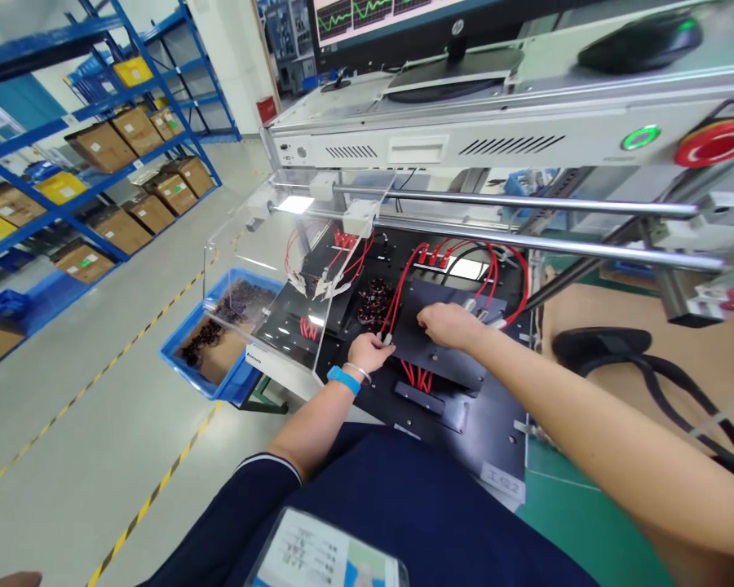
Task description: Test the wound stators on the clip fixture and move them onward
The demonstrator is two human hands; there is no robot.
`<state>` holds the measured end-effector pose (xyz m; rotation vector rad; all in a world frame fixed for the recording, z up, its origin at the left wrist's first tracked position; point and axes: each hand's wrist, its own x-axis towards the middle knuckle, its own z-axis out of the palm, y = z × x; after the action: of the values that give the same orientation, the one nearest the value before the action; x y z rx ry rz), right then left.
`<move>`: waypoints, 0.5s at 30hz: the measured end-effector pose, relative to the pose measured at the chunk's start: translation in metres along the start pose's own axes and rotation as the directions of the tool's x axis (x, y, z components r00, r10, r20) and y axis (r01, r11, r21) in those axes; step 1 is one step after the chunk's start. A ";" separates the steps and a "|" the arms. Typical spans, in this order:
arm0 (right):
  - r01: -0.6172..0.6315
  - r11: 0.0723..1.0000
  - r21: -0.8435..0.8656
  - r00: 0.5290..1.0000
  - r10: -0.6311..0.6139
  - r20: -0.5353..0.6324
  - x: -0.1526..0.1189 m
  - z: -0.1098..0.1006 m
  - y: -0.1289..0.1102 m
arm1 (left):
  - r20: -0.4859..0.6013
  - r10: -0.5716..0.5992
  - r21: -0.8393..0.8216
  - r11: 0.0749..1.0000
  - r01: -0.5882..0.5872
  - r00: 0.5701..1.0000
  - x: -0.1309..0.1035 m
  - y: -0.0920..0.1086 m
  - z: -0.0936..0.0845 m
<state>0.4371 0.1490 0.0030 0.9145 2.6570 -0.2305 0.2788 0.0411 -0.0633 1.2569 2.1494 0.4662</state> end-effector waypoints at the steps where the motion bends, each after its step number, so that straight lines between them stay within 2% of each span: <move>1: 0.001 1.000 0.008 1.000 -0.001 -0.007 0.000 0.000 0.001 | -0.018 0.000 -0.014 1.000 -0.001 1.000 -0.001 0.002 0.000; 4: 0.010 1.000 0.030 1.000 -0.009 -0.028 -0.001 0.001 0.003 | -0.085 0.054 -0.130 0.989 -0.064 0.995 0.000 0.015 -0.003; 6: 0.024 0.999 0.040 0.999 -0.022 -0.038 -0.002 0.001 0.004 | -0.098 0.032 -0.336 0.940 -0.064 0.995 0.005 0.028 -0.005; 9: 0.037 0.998 0.050 0.998 -0.035 -0.046 -0.003 0.002 0.005 | 0.065 -0.109 -0.680 0.722 0.124 0.992 0.017 0.046 -0.004; 11: 0.040 0.998 0.052 0.998 -0.038 -0.046 -0.003 0.002 0.005 | 0.150 -0.154 -0.770 0.602 0.213 0.977 0.027 0.056 0.000; 15: 0.037 0.998 0.051 0.998 -0.034 -0.055 -0.002 0.002 0.003 | 0.109 -0.199 -0.853 0.484 0.194 0.974 0.045 0.066 0.009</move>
<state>0.4409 0.1491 0.0017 0.9027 2.7301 -0.2887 0.3114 0.1127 -0.0470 0.4012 1.6015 1.2491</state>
